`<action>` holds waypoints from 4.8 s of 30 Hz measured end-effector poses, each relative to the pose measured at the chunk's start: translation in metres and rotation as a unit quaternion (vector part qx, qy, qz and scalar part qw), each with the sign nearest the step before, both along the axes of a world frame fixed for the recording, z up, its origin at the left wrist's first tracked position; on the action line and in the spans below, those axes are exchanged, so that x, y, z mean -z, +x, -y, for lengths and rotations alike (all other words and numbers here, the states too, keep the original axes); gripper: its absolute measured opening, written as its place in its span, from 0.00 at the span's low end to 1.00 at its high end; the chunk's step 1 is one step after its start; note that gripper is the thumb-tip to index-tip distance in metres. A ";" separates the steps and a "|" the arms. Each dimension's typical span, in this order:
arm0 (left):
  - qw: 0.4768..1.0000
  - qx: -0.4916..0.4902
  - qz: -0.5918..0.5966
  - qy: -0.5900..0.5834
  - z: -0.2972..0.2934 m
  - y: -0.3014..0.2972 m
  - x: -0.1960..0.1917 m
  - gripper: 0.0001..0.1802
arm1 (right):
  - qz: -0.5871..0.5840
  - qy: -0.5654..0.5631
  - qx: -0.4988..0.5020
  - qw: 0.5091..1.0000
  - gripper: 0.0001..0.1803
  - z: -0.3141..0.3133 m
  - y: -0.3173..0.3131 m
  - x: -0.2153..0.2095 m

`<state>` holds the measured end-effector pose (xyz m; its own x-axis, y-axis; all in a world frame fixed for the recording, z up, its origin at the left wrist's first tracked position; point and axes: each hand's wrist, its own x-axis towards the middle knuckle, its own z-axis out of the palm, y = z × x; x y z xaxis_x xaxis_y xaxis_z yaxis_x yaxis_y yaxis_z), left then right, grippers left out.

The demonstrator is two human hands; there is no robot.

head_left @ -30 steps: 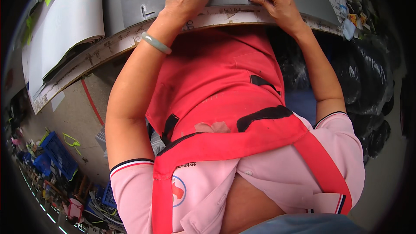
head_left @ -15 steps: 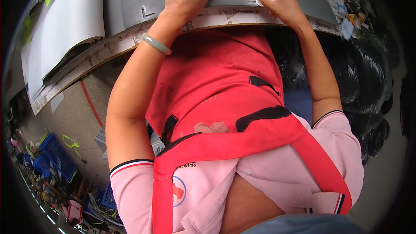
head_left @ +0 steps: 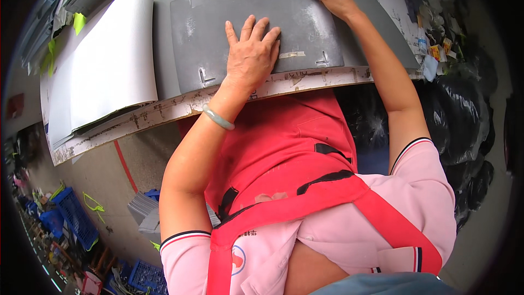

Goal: Applying adhesive strips or sealant to flat grey components at a factory assembly station.

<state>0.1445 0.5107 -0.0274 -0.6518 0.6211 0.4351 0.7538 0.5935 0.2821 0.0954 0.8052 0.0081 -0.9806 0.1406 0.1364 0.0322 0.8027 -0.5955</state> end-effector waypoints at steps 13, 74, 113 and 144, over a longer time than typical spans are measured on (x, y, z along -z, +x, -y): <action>1.000 -0.007 0.014 0.008 0.002 -0.004 -0.002 0.17 | -0.060 0.114 -0.102 0.986 0.10 -0.002 -0.039 0.006; 0.999 -0.009 -0.008 0.039 -0.005 -0.004 0.010 0.16 | 0.153 -0.185 -0.083 0.967 0.06 0.224 -0.116 -0.017; 0.999 -0.024 0.004 -0.036 -0.003 -0.013 0.017 0.22 | -0.217 0.298 0.001 0.930 0.10 0.271 0.073 -0.034; 0.974 0.169 0.084 0.123 0.008 0.094 -0.030 0.12 | -0.127 -0.444 -0.118 0.879 0.11 -0.017 0.095 -0.073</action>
